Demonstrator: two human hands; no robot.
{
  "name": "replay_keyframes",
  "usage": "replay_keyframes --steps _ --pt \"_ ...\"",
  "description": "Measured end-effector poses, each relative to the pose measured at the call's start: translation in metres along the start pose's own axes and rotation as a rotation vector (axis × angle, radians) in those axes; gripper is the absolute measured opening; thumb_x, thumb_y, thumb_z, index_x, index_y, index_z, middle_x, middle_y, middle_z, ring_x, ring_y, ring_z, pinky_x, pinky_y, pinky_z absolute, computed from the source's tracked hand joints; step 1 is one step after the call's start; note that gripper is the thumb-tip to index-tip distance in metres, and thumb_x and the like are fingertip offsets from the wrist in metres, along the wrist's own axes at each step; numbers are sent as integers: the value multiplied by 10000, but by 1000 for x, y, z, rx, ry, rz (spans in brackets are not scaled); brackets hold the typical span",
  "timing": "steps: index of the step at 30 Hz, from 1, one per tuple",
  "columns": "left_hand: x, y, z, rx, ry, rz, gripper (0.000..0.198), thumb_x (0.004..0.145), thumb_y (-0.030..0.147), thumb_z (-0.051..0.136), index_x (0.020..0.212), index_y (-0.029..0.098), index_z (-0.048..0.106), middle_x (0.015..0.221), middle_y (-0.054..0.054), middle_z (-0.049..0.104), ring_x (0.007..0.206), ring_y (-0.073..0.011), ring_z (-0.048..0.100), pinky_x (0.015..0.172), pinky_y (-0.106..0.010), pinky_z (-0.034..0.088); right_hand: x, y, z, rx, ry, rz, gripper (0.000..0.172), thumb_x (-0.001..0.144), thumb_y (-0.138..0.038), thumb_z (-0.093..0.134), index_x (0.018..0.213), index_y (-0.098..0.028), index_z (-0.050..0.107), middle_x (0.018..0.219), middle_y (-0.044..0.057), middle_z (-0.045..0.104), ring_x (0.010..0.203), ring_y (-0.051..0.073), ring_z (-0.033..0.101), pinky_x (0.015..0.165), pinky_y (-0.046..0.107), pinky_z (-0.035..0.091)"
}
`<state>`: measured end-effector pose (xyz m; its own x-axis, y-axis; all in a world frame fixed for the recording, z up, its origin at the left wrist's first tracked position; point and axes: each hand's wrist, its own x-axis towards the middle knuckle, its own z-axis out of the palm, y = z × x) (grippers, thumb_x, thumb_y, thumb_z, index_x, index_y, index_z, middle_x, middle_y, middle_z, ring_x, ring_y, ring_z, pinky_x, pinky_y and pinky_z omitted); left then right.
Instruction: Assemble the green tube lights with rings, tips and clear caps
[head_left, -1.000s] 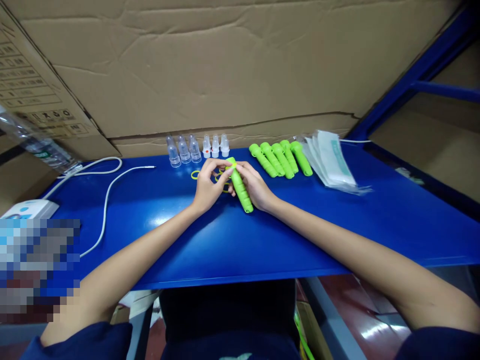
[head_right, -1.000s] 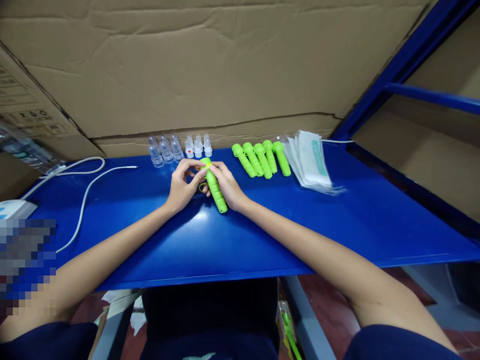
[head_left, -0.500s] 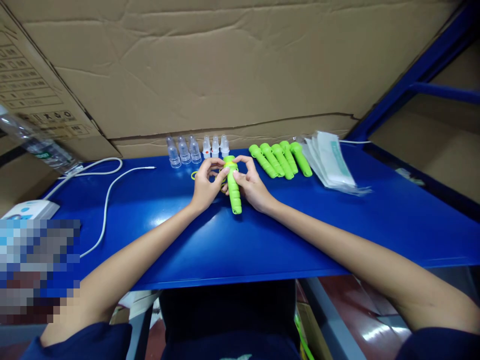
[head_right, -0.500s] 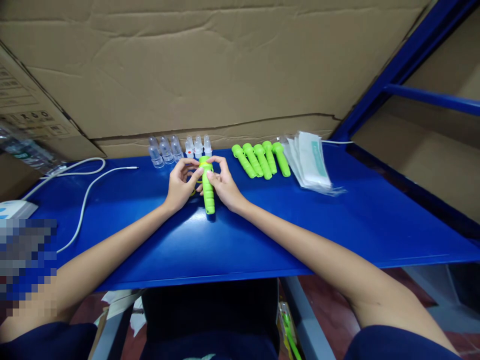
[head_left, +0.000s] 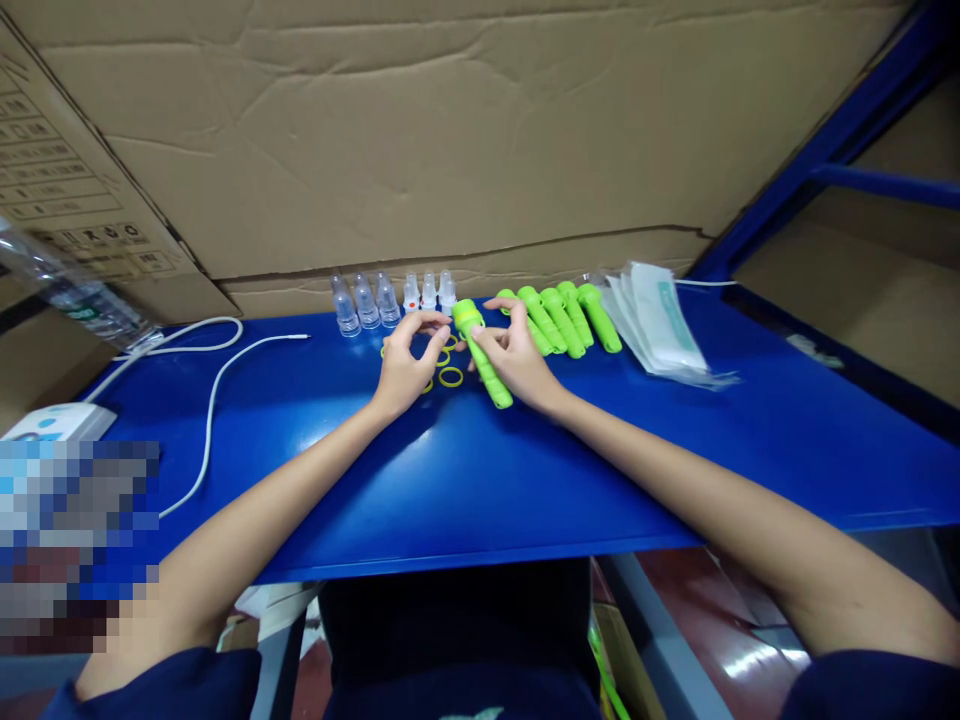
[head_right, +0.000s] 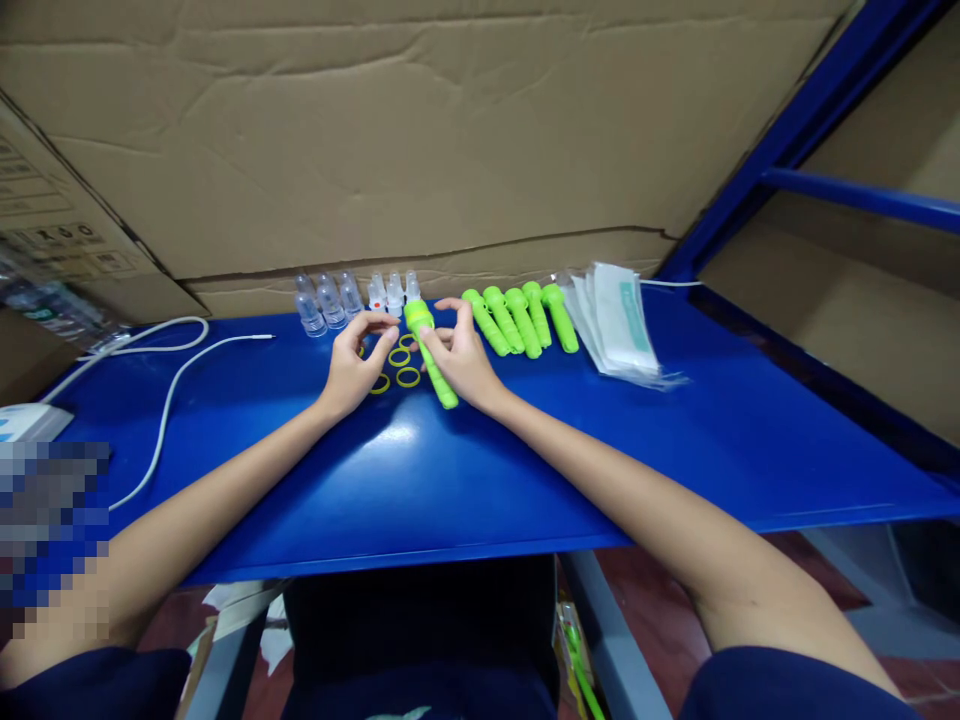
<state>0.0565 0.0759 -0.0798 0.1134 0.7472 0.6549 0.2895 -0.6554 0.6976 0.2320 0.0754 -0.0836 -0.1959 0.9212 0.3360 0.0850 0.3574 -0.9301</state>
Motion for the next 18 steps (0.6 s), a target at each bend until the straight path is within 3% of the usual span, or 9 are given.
replay_keyframes --steps 3,9,13,18 --pt "3 1 -2 16 55 2 112 959 242 559 1004 191 648 1030 -44 715 953 -148 674 929 -297 516 12 3 -17 -416 62 -48 461 925 -483 567 1242 -210 374 783 25 652 683 224 643 715 390 543" --pt "3 1 -1 4 46 -26 104 941 204 556 1000 185 639 1027 -52 714 947 -150 670 940 -312 511 37 5 -30 -1075 -28 108 404 967 -341 527 1305 -129 460 932 125 689 815 292 662 714 364 486" --pt "4 6 0 27 17 -14 129 927 150 545 1011 194 633 1027 -49 715 937 -149 672 946 -328 505 51 2 -23 -1293 -61 164 437 983 -311 516 1362 -102 457 1110 206 682 952 342 666 752 380 485" --pt "2 7 2 16 -6 83 126 923 130 543 982 185 639 970 -44 705 900 -139 668 888 -299 512 61 0 -16 -1416 -34 97 435 990 -255 462 1386 -76 466 1281 247 589 1042 366 653 788 397 489"
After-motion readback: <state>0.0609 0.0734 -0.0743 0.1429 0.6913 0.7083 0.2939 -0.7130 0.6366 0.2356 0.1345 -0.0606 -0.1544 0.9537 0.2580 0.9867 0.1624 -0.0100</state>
